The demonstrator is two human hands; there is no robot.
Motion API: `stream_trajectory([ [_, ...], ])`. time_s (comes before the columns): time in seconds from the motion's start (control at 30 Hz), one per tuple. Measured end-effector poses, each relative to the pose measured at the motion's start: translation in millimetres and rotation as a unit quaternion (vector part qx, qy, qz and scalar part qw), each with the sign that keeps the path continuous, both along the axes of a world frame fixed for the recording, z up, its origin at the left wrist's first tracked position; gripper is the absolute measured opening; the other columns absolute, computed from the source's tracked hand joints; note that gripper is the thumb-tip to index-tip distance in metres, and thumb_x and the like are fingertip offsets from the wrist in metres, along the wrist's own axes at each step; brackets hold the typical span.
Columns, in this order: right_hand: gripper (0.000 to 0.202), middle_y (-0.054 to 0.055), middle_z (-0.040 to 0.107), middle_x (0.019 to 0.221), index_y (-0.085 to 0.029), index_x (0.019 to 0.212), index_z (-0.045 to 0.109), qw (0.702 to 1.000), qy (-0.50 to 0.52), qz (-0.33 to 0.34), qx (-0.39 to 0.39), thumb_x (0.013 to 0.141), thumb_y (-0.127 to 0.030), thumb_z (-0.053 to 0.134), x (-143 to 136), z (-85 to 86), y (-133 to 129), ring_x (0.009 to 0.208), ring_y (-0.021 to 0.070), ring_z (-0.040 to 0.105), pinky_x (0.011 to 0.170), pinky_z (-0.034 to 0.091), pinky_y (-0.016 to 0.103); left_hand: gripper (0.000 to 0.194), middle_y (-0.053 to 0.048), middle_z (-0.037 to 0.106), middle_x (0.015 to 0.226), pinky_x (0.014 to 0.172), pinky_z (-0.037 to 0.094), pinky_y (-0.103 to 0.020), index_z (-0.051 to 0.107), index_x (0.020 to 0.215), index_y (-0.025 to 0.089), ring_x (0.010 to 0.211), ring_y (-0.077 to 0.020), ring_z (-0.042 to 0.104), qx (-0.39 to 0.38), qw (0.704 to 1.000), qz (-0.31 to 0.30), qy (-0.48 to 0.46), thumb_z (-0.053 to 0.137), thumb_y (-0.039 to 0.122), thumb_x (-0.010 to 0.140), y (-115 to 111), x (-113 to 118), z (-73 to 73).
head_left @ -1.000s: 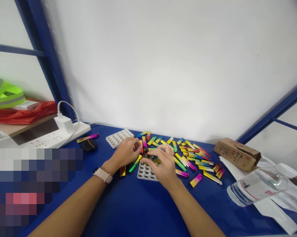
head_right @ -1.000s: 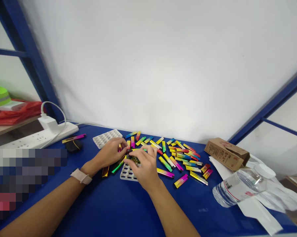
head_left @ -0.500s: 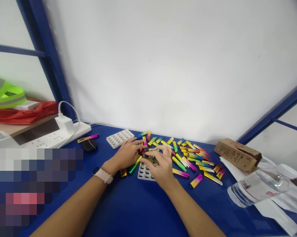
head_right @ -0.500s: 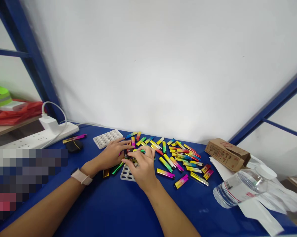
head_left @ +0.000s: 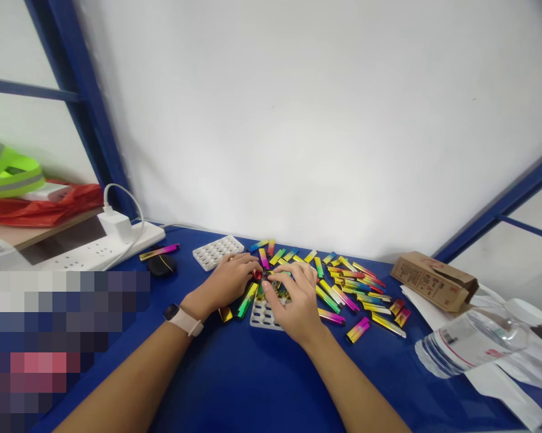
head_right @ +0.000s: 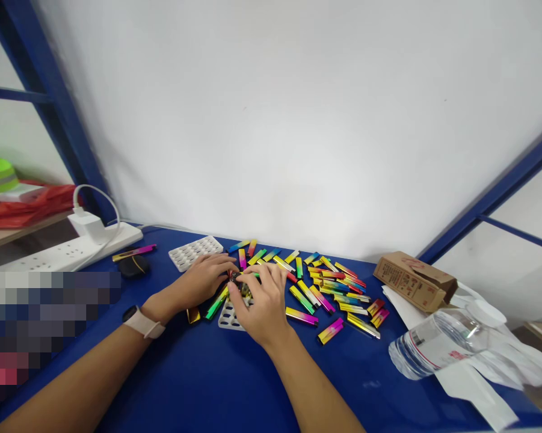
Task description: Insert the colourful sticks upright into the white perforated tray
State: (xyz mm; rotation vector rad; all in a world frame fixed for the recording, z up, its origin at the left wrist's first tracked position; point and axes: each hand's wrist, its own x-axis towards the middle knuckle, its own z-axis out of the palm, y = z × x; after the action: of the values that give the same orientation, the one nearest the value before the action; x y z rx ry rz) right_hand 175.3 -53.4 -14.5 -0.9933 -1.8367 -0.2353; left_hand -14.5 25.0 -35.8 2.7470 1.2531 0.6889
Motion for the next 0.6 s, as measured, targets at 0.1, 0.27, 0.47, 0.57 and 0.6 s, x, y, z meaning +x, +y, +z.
stream_trajectory([
  [0.1, 0.004, 0.005, 0.068, 0.096, -0.023, 0.092, 0.068, 1.000, 0.007, 0.006, -0.004, 0.092, -0.025, 0.065, 0.9, 2.0, -0.7, 0.096, 0.0234, 0.058, 0.089, 0.041, 0.042, 0.026, -0.004, 0.072, 0.113, 0.102, 0.038, -0.045, 0.067, 0.105, 0.025, 0.117, -0.0247, 0.060, -0.006, 1.000, -0.011, -0.005, 0.047, 0.012, 0.094, 0.6, 1.3, 0.2],
  [0.27, 0.008, 0.006, 0.068, 0.093, -0.022, 0.089, 0.067, 1.000, 0.024, 0.006, -0.003, 0.094, -0.021, 0.060, 4.6, 6.9, -2.1, 0.093, 0.0222, 0.060, 0.087, 0.042, 0.041, 0.024, -0.007, 0.067, 0.105, 0.096, 0.044, -0.042, 0.068, 0.110, 0.023, 0.104, -0.0253, 0.061, 0.001, 1.000, 0.006, -0.008, 0.049, 0.016, 0.096, -0.8, 1.9, 0.5],
  [0.47, 0.012, 0.005, 0.067, 0.088, -0.021, 0.085, 0.064, 0.999, 0.038, -0.003, 0.010, 0.095, -0.019, 0.057, 10.4, 7.6, 0.6, 0.087, 0.0214, 0.059, 0.084, 0.041, 0.041, 0.017, -0.008, 0.063, 0.099, 0.088, 0.049, -0.039, 0.069, 0.102, 0.021, 0.097, -0.0248, 0.061, 0.023, 0.999, 0.010, -0.028, 0.054, 0.017, 0.095, -2.3, 2.3, 3.6],
  [0.57, 0.014, 0.005, 0.066, 0.086, -0.021, 0.084, 0.062, 0.999, 0.047, -0.009, 0.009, 0.096, -0.018, 0.055, 12.9, 8.0, 1.9, 0.086, 0.0212, 0.059, 0.082, 0.041, 0.040, 0.016, -0.008, 0.065, 0.102, 0.088, 0.051, -0.038, 0.065, 0.106, 0.020, 0.098, -0.0237, 0.063, 0.031, 0.995, 0.012, -0.093, 0.052, 0.018, 0.097, -4.5, 3.9, 10.3],
  [0.6, 0.014, 0.005, 0.067, 0.086, -0.021, 0.086, 0.063, 0.999, 0.050, -0.011, 0.008, 0.096, -0.018, 0.054, 13.7, 8.4, 2.1, 0.086, 0.0214, 0.059, 0.082, 0.041, 0.039, 0.017, -0.008, 0.066, 0.104, 0.087, 0.051, -0.037, 0.063, 0.110, 0.020, 0.099, -0.0233, 0.064, 0.031, 0.991, 0.016, -0.127, 0.050, 0.019, 0.098, -5.6, 4.8, 12.9],
])
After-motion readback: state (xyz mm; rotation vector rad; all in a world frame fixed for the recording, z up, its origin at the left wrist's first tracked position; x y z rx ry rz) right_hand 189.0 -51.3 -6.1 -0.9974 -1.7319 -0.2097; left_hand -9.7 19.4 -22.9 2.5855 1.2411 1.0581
